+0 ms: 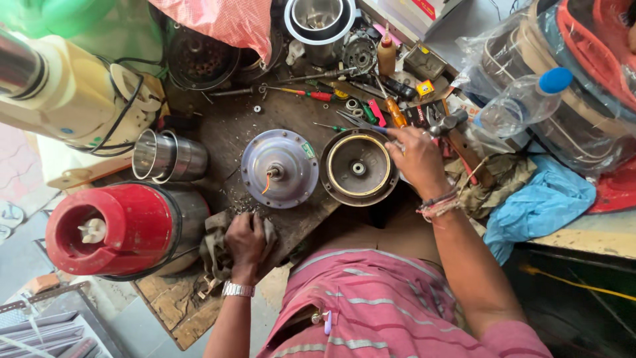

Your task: The person disassembles a small electric motor, removes the rotor, and uses a screwdriver and hammer to adjust components on the stator. They then reassemble the motor by placing the rotor back into the housing and securing the cover.

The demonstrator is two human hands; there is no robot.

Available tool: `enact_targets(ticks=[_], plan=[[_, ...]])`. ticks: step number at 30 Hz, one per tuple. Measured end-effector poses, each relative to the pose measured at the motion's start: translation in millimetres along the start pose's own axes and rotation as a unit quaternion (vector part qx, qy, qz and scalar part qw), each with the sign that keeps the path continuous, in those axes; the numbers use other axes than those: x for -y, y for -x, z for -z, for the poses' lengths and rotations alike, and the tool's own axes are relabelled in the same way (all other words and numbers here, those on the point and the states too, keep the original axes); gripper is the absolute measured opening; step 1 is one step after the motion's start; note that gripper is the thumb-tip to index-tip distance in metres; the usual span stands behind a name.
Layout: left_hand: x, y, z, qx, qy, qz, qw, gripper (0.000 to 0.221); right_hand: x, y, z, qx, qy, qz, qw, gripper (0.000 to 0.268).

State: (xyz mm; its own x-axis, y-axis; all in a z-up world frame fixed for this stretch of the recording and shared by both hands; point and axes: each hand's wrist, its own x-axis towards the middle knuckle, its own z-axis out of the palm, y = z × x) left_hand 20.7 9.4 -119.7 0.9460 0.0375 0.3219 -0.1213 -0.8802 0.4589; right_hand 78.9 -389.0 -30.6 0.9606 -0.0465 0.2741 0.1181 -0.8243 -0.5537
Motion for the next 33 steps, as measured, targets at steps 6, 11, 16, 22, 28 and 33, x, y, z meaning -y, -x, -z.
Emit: enact_targets(ticks=[6, 11, 16, 22, 28, 33], plan=[[25, 19, -22, -0.048, 0.091, 0.004, 0.995, 0.01, 43, 60, -16, -0.024, -0.097, 0.009, 0.995, 0.02], [15, 8, -13, -0.075, 0.144, 0.059, 0.985, 0.011, 48, 130, -56, 0.095, -0.228, -0.068, 0.967, 0.019], [-8, -13, -5, -0.083, 0.151, 0.045, 0.984, 0.025, 8, 164, -106, 0.227, -0.48, -0.35, 0.772, 0.027], [-24, -21, -23, -0.084, 0.081, -0.038, 0.992, 0.09, -20, 139, -107, 0.098, -0.644, -0.456, 0.607, 0.037], [-16, -7, -40, -0.116, 0.047, -0.07, 0.99, 0.097, -7, 101, -100, 0.088, -0.615, -0.454, 0.639, 0.041], [-12, -6, -44, -0.107, 0.04, -0.073, 0.991, 0.097, -2, 89, -101, 0.039, -0.582, -0.466, 0.665, 0.039]])
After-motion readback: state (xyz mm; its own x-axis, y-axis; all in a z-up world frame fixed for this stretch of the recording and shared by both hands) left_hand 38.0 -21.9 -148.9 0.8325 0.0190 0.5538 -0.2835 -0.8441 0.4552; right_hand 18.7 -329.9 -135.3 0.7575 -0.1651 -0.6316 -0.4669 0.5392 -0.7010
